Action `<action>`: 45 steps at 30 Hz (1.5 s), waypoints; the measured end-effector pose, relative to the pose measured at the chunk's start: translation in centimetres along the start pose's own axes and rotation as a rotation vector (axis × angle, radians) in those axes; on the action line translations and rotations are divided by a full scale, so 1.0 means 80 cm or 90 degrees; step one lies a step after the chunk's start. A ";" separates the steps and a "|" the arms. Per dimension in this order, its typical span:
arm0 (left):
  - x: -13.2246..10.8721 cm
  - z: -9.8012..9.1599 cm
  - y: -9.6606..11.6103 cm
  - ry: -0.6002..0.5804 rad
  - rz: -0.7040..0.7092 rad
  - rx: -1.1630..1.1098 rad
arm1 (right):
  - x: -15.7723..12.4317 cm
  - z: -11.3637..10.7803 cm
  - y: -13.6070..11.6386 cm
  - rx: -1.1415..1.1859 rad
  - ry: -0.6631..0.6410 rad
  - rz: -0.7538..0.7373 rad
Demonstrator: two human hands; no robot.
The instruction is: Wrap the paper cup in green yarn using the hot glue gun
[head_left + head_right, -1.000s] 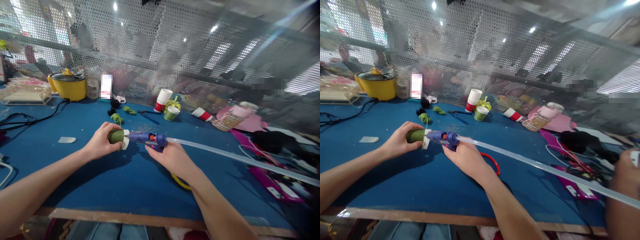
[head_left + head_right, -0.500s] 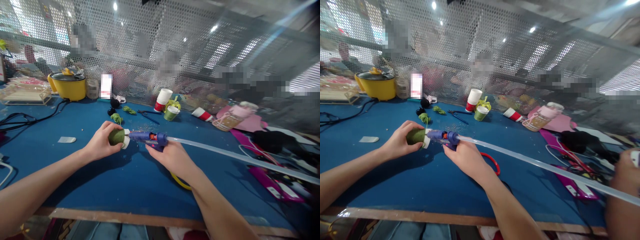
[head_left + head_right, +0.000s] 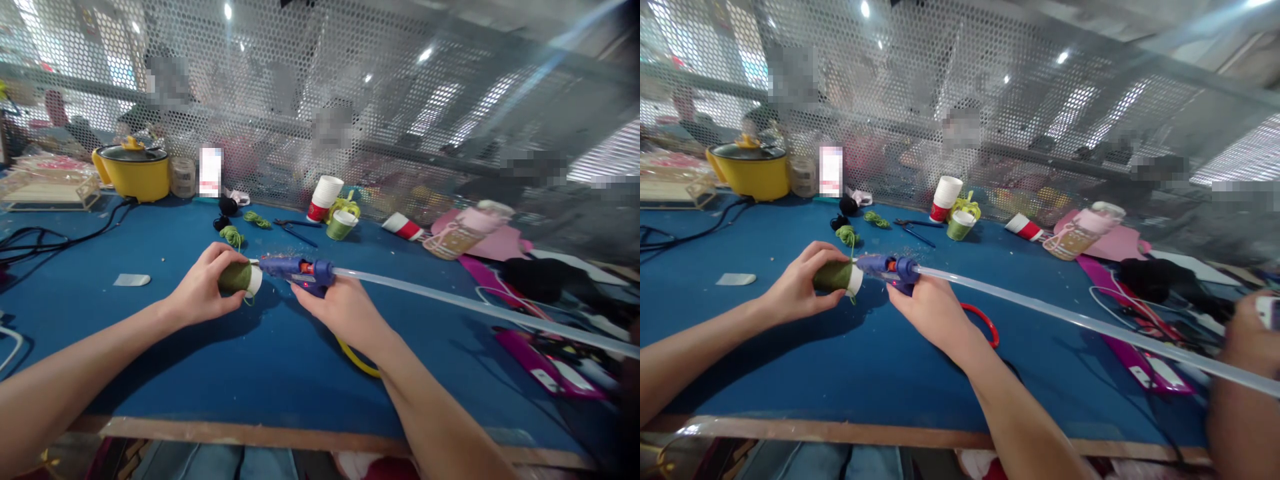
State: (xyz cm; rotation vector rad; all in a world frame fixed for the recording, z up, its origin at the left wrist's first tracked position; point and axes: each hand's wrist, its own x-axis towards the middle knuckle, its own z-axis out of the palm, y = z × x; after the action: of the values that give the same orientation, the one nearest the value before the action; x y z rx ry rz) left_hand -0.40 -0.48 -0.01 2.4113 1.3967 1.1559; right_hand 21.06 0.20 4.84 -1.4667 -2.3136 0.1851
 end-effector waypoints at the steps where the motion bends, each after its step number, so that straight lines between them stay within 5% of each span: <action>1: 0.000 0.000 0.000 0.001 0.003 0.003 | 0.000 0.000 0.000 0.001 0.003 0.003; 11: 0.000 -0.001 0.001 -0.006 -0.006 -0.010 | -0.002 0.000 0.000 -0.008 0.030 -0.018; 29: 0.004 0.000 -0.010 -0.012 -0.130 -0.043 | -0.010 0.000 0.000 0.002 -0.058 -0.029; 45: 0.003 0.000 -0.009 0.014 -0.052 -0.016 | -0.007 0.000 0.000 0.020 -0.034 0.006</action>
State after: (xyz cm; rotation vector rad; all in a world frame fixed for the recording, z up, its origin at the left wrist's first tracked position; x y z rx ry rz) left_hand -0.83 0.09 -0.17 2.3090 1.4632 1.1756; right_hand 21.23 -0.27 4.69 -1.4745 -2.3348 0.2658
